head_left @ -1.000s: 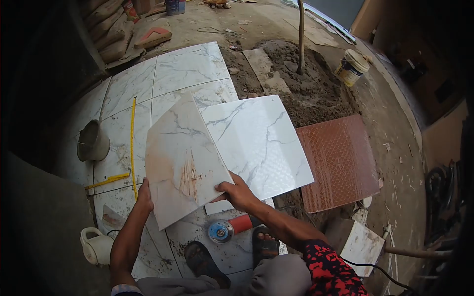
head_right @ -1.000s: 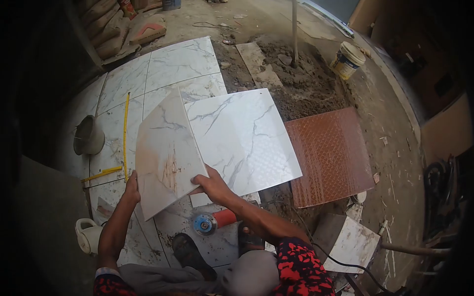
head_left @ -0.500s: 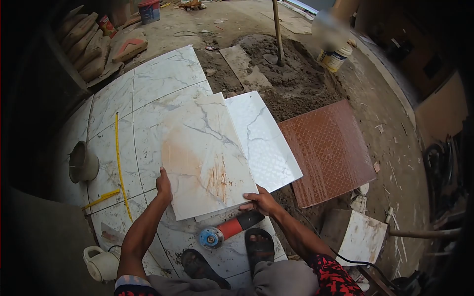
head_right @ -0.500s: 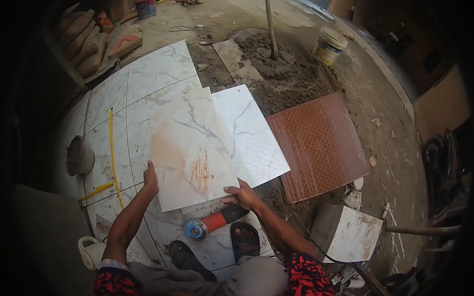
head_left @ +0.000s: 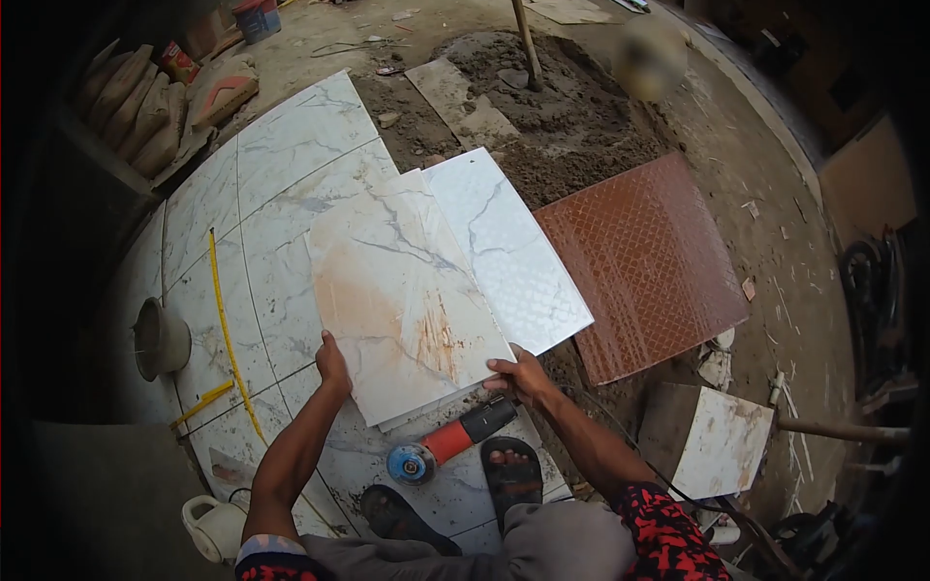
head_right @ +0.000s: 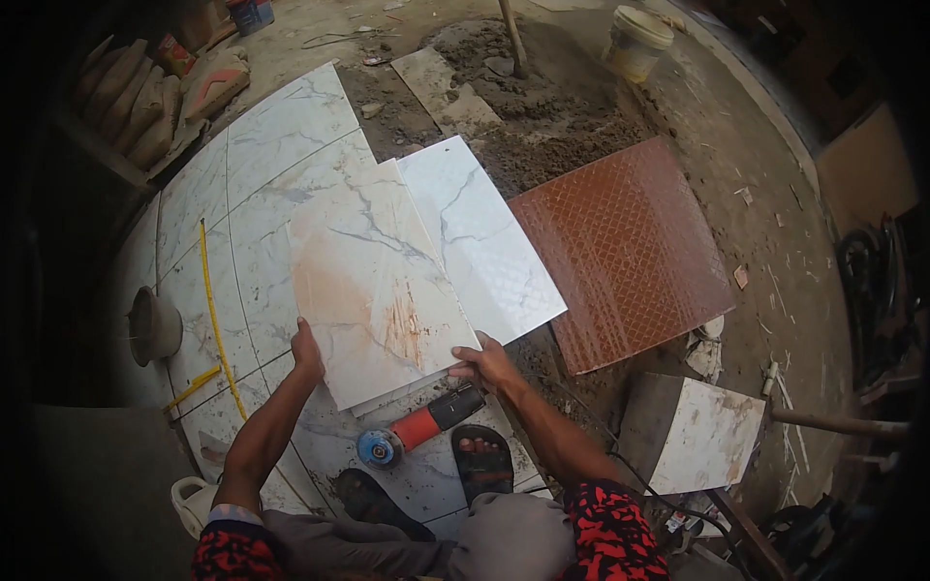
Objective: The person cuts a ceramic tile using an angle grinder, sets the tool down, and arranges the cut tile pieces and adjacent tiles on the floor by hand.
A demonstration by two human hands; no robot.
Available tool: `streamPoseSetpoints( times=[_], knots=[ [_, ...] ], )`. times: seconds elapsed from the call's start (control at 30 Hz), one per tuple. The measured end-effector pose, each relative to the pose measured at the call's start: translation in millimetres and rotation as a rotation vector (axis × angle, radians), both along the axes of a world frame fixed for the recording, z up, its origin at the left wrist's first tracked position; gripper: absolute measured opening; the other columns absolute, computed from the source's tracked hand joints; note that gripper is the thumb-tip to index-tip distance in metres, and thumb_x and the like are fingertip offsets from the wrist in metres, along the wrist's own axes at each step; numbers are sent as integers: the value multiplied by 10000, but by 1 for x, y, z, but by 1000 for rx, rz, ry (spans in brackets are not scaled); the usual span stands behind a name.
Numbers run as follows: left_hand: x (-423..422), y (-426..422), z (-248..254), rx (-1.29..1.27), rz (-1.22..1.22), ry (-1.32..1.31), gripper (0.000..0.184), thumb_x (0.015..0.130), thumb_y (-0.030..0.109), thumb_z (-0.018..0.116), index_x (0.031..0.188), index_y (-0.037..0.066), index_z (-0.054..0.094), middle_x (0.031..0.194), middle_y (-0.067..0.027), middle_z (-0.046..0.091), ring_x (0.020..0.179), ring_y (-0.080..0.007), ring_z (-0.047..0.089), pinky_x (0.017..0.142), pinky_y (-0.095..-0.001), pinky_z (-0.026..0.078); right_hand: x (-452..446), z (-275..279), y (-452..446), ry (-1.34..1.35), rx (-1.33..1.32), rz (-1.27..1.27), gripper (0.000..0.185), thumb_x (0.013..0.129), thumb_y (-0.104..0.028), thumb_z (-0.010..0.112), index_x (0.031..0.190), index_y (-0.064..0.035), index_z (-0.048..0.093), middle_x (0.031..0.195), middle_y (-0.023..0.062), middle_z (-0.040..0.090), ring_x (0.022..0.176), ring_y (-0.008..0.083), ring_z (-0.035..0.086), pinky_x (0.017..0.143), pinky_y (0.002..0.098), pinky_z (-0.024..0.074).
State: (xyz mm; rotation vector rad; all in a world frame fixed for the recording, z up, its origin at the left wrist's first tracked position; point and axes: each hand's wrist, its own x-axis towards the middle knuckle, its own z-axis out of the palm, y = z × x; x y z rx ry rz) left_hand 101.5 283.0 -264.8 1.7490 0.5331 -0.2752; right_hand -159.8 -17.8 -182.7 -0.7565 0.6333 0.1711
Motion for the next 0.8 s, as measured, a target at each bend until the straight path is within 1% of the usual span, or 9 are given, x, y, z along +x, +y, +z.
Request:
streamPoseSetpoints(
  times=[0.03, 0.1, 0.23, 0.4, 0.43, 0.47, 0.57, 0.63, 0.8],
  knots=[
    [1, 2, -1, 10, -3, 4, 611, 987, 530, 449, 813, -36, 597, 751, -56, 558, 688, -155, 470, 657, -353, 434, -2, 2, 2, 45, -26, -90, 441, 871, -7, 641, 1253, 86, 441, 1086, 178, 608, 849, 253, 683, 711, 322, 635],
    [2, 8, -4, 49, -149, 26, 510, 991, 477, 471, 1065, -19, 564, 955, -109, 611, 853, -210, 608, 817, -369, 513, -8, 1, 7, 77, 4, -233, 288, 859, 8, 662, 1071, 110, 497, 967, 182, 617, 779, 245, 689, 705, 323, 635],
    [2, 10, -15, -52, -119, -23, 462, 1001, 429, 475, 926, -21, 551, 843, -71, 556, 749, -166, 490, 707, -358, 459, -23, -13, 23, 117, 85, -419, 98, 884, 9, 627, 911, 55, 544, 929, 158, 607, 805, 231, 668, 758, 335, 621],
    [-12, -8, 30, -177, -167, 56, 301, 1007, 297, 482, 1026, -3, 496, 946, -108, 563, 828, -202, 561, 784, -357, 495, -26, -40, 30, 139, 3, -515, 116, 942, -59, 571, 943, 58, 569, 885, 127, 624, 760, 212, 671, 739, 300, 606],
    [-5, 3, 20, -168, -246, 103, 278, 1011, 285, 470, 1095, 21, 469, 1037, -103, 559, 979, -231, 585, 910, -403, 501, -27, -44, 30, 148, -45, -475, 130, 950, -72, 563, 950, 58, 572, 878, 128, 629, 753, 207, 672, 730, 295, 605],
    [-3, 5, 19, -164, -258, 108, 278, 1011, 285, 470, 1095, 21, 469, 1037, -103, 559, 979, -231, 585, 910, -403, 501, -28, -47, 30, 154, -41, -487, 130, 950, -72, 563, 950, 58, 572, 878, 128, 629, 753, 207, 672, 730, 295, 605],
    [-2, 12, 13, -101, -291, 85, 268, 1007, 296, 486, 1052, 33, 501, 932, -68, 557, 880, -194, 577, 813, -370, 504, -30, -43, 24, 170, -68, -497, 150, 952, -98, 572, 945, 52, 571, 866, 132, 638, 747, 201, 677, 702, 290, 606],
    [0, 16, 20, 110, -469, 62, 260, 998, 318, 510, 978, 60, 529, 805, -19, 522, 716, -137, 527, 653, -315, 462, -29, -38, 18, 188, -93, -484, 165, 949, -116, 584, 932, 47, 569, 855, 143, 645, 739, 202, 679, 661, 293, 607],
    [2, 17, 33, 107, -553, 106, 273, 994, 352, 517, 898, 96, 524, 729, 13, 486, 592, -97, 456, 501, -270, 378, -27, -35, 18, 218, -152, -480, 164, 940, -118, 584, 915, 42, 561, 841, 154, 648, 714, 213, 681, 628, 301, 606]
  ],
)
